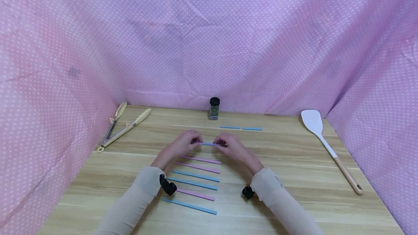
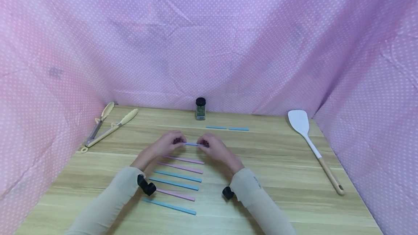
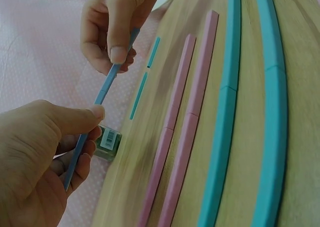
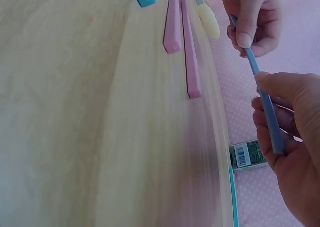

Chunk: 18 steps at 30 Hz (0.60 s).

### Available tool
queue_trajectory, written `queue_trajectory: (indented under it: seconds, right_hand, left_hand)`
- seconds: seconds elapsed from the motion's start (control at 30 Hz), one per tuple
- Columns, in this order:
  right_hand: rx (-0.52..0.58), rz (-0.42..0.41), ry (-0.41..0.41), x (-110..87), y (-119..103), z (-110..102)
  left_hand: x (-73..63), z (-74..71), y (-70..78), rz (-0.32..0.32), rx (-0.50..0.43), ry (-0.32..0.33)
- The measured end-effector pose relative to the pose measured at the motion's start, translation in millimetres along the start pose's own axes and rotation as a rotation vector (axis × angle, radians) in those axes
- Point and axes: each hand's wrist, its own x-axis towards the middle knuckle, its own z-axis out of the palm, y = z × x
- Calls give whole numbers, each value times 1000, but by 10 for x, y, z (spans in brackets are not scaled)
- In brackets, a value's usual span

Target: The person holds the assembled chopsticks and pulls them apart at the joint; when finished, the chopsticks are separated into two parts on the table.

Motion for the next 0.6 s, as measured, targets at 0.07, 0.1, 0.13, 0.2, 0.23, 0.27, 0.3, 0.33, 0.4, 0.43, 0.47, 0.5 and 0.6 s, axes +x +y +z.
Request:
queue_trajectory:
  seconds: [0.07,0.1,0.13,0.2,0.23,0.27,0.3,0.33,0.4,0.43,0.47,0.5,0.6]
  right_hand:
    - [-3,16,2,9,-11,18]
    - [-6,25,3,13,-20,22]
    - [-12,30,5,15,-26,24]
    - [-18,37,6,20,-42,21]
    - [-19,42,5,22,-49,19]
    - [-23,41,4,25,-57,14]
    - [-27,42,3,27,-65,8]
    - [-29,43,1,29,-72,2]
    - [-34,41,-3,34,-82,-7]
    - [-33,38,-5,37,-84,-10]
    - [-35,35,-5,39,-85,-14]
    - [-34,38,-6,39,-83,-17]
    - [-34,47,-6,37,-68,-22]
  left_hand:
    - [0,-2,12,3,-8,2]
    - [1,-3,18,-1,-10,0]
    - [1,-7,25,-3,-14,0]
    - [4,-14,38,-12,-19,-4]
    - [7,-17,44,-13,-12,-6]
    - [11,-17,47,-13,-7,-7]
    - [16,-16,50,-13,-4,-8]
    - [20,-16,52,-9,-1,-7]
    - [29,-15,55,2,4,-1]
    - [34,-13,55,8,10,4]
    - [38,-11,54,9,12,9]
    - [41,-11,55,14,17,13]
    - [50,-9,55,26,23,24]
